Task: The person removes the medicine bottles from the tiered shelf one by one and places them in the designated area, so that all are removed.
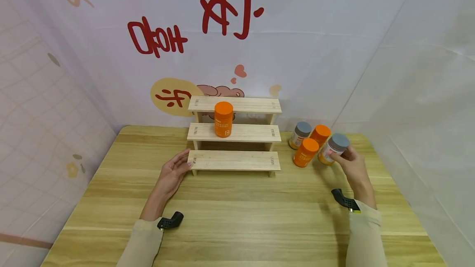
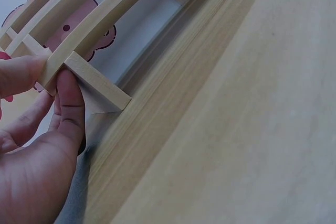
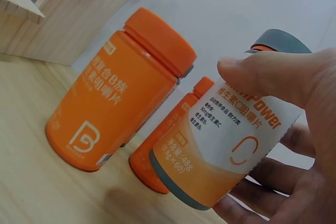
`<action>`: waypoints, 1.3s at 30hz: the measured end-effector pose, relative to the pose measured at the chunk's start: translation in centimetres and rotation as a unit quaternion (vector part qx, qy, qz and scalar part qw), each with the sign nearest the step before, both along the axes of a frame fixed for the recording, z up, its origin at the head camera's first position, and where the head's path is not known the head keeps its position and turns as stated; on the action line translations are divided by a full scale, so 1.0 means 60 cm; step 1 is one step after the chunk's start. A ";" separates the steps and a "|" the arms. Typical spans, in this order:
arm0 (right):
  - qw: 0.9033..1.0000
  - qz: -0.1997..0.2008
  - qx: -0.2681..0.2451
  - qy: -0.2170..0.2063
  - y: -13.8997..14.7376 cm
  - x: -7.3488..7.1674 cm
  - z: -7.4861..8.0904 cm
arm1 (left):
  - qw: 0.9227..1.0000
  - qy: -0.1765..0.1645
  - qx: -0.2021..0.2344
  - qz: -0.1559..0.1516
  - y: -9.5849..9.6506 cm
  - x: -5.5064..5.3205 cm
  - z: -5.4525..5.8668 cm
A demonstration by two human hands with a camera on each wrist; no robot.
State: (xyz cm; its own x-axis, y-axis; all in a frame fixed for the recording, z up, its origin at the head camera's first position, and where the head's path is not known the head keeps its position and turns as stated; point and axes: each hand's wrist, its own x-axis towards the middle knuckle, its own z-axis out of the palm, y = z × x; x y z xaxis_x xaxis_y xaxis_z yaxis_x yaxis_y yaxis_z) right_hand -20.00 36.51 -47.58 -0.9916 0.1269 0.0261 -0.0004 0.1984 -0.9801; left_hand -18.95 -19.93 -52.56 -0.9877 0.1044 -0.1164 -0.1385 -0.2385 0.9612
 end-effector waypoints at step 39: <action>0.993 0.061 0.088 -0.049 0.010 -0.009 -0.047 | 1.000 0.001 0.007 -0.001 -0.002 -0.002 -0.005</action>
